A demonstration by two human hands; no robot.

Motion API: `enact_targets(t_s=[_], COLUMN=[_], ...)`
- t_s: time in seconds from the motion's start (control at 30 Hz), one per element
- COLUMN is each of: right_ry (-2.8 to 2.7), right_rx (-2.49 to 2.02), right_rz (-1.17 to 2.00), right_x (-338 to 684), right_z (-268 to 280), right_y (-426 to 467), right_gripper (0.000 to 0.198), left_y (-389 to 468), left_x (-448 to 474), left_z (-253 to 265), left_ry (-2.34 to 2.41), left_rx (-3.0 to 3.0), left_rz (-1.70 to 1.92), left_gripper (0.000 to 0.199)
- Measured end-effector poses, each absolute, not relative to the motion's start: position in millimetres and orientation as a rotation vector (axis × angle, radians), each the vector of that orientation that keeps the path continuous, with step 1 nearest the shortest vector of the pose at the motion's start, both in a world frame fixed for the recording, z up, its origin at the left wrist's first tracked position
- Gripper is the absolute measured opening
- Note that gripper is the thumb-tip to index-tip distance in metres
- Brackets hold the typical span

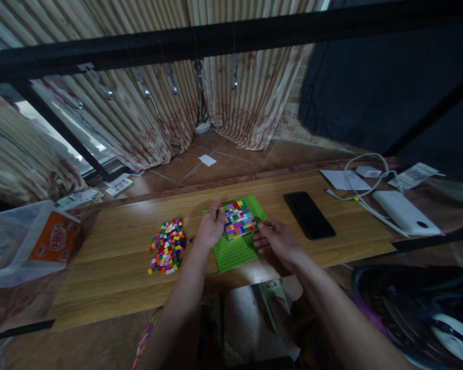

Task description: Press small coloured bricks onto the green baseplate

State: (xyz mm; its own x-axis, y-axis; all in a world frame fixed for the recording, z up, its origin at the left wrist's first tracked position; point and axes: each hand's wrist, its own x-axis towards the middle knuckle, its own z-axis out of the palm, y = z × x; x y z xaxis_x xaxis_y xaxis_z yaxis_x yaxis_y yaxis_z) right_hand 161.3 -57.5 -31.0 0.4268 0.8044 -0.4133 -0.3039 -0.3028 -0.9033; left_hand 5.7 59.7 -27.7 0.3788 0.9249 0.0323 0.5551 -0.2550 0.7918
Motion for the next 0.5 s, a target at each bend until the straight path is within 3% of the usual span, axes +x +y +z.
enact_targets(t_s=[0.3,0.5], right_ry=[-0.395,-0.452], right_rx=[-1.481,-1.526], right_rz=[0.919,0.949], right_x=[183.8,201.2], right_z=[-28.2,-34.0], right_y=[-39.4,-41.4], right_gripper=[0.030,0.034], left_y=[38.1,25.5], left_x=[-3.6,-8.3], left_z=[-21.9,-27.3], left_ry=[1.216,1.249], left_rx=[1.878,1.815], left_rz=[0.554,0.567], left_gripper=[0.040,0.046])
